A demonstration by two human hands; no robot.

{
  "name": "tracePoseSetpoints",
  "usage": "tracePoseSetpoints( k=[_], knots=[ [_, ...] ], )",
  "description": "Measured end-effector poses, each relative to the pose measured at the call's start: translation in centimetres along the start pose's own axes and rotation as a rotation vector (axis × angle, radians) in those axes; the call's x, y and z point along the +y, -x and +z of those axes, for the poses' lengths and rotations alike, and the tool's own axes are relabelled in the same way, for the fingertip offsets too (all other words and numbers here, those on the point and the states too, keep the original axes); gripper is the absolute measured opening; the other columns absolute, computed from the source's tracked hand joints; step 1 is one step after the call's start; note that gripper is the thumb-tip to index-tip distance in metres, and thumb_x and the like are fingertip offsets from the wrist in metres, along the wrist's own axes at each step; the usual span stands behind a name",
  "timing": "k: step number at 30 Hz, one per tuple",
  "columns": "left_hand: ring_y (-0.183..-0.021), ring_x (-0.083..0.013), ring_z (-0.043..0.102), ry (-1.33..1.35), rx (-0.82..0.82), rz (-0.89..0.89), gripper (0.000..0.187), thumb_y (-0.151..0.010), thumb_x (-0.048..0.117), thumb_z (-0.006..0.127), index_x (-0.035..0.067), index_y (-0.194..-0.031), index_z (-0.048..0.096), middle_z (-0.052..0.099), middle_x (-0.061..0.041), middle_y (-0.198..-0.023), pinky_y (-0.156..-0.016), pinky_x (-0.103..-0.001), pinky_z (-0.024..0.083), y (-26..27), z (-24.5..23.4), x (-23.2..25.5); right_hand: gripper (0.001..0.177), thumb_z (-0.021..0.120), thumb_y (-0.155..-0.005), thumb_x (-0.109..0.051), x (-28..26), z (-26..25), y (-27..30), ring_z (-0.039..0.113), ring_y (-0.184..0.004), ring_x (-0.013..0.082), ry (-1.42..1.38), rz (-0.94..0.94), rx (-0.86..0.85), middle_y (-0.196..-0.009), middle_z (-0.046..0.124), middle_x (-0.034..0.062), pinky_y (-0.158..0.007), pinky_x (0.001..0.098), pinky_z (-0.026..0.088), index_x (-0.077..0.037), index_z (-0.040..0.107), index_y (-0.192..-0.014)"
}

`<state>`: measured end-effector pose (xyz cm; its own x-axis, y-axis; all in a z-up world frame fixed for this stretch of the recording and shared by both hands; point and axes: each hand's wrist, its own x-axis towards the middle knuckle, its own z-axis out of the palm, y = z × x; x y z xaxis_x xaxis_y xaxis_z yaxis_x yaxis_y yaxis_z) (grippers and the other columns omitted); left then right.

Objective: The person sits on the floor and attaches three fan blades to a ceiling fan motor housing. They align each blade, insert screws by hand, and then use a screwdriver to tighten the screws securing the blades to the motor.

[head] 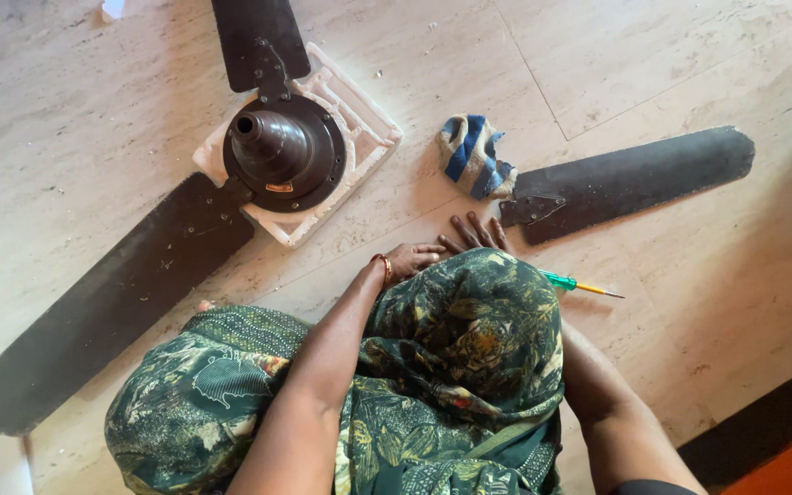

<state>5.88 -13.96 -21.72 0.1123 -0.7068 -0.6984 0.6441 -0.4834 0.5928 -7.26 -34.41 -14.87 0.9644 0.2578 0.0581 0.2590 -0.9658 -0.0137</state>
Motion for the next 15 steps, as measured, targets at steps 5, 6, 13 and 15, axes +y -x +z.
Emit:
tracePoseSetpoints(
  k=[5, 6, 13, 15],
  knots=[
    [-0.085, -0.0176, 0.072, -0.293, 0.189, 0.117, 0.034, -0.087, 0.024, 0.076, 0.011, -0.118, 0.076, 0.08, -0.008, -0.104, -0.074, -0.032, 0.061, 4.1, 1.3, 3.4, 0.088, 0.038, -0.094, -0.078, 0.5, 0.1, 2.5, 0.02, -0.156, 0.0322, 0.255, 0.113, -0.056, -0.171, 0.022, 0.0101, -0.126, 0.0534, 0.01, -0.024, 0.033, -0.163],
    [-0.08, -0.0195, 0.071, -0.386, 0.264, 0.121, 0.031, -0.085, 0.025, 0.078, 0.011, -0.113, 0.079, 0.081, -0.008, -0.099, -0.071, -0.035, 0.06, 5.2, 1.5, 4.0, 0.087, 0.041, -0.096, -0.077, 0.6, -0.2, 3.3, 0.025, -0.155, 0.0324, 0.291, 0.153, -0.057, -0.17, 0.025, 0.0117, -0.126, 0.0529, 0.014, -0.022, 0.035, -0.163],
    [-0.086, -0.021, 0.071, -0.844, 0.742, 0.242, 0.042, -0.075, 0.031, 0.089, 0.017, -0.107, 0.065, 0.072, -0.003, -0.091, -0.079, -0.04, 0.058, 9.6, 2.0, 5.0, 0.068, 0.067, -0.086, -0.031, 1.6, -0.9, 5.2, 0.053, -0.127, 0.0287, -0.108, 0.242, 0.087, -0.144, 0.055, 0.0101, -0.105, 0.0422, 0.049, -0.015, 0.051, -0.151],
    [-0.089, -0.0221, 0.072, -0.863, 0.775, 0.36, 0.036, -0.075, 0.026, 0.087, 0.018, -0.104, 0.067, 0.071, -0.003, -0.099, -0.08, -0.04, 0.058, 9.5, 1.9, 4.4, 0.066, 0.068, -0.086, -0.024, 2.4, -0.6, 4.9, 0.056, -0.121, 0.0284, -0.119, 0.185, 0.07, -0.134, 0.058, 0.0112, -0.1, 0.0384, 0.055, -0.01, 0.054, -0.149]
  ],
)
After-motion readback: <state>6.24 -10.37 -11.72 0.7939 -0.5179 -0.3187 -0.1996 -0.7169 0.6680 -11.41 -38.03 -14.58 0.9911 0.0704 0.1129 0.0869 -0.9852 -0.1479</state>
